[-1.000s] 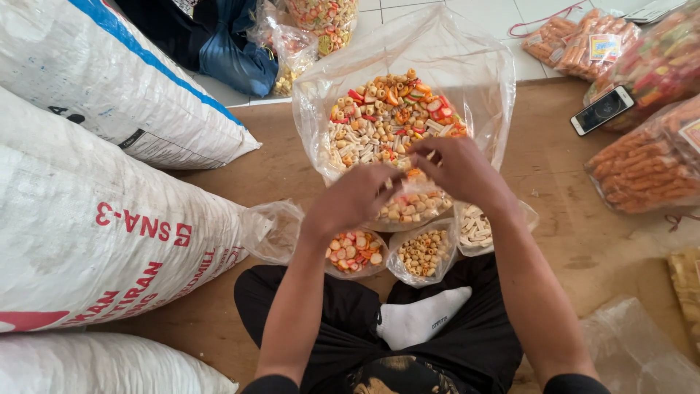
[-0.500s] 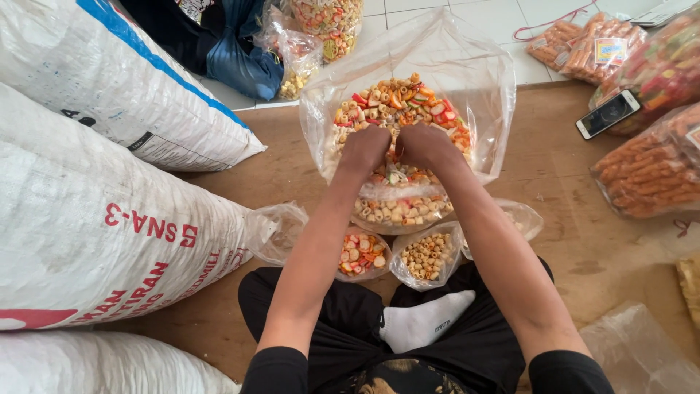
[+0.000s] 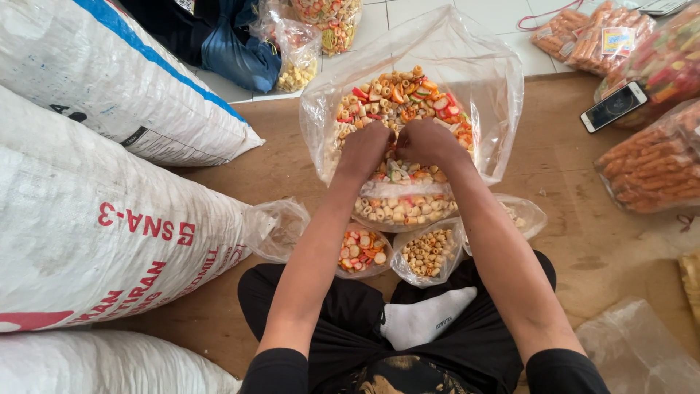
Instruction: The person sits on the floor and sorts mixed snack pieces from a large transparent bag into smaller bags by type. They use both hands to pick and separate the snacks, placing them into designated smaller bags on the floor.
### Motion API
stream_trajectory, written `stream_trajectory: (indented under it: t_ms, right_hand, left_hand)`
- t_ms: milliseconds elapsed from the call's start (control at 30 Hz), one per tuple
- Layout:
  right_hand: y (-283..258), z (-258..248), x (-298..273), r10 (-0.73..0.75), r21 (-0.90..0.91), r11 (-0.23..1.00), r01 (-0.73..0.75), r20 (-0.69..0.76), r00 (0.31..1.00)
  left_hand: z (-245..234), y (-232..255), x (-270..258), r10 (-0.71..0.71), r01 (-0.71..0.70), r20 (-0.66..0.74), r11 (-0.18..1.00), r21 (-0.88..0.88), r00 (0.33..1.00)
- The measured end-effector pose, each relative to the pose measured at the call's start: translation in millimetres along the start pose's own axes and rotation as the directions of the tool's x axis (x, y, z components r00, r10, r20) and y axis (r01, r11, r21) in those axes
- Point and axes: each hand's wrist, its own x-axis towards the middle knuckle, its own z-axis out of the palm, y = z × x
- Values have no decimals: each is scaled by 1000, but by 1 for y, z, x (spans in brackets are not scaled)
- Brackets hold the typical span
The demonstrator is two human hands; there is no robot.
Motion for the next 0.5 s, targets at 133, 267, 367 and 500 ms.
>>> stream_trajectory:
  t_ms: [133,267,367,500]
  right_hand:
    - [0,1,-1,0,-15,1000,-1,-18,1000]
    - [5,3,-1,16,28,999,-15,-53,998]
    - [8,1,-6,12,77,997,-5,-93,996]
    - [20,4,-1,-13,168,985,38,-148,989]
  left_hand:
    - [6,-5,4,-14,14,-4,1000,0,1000]
    - [16,-16,15,-28,28,-3,1000,-9,1000]
    - [10,-12,13,-86,84,-18,993,-85,996]
    - [-32,10,-16,-89,67,-78,965,-252,993]
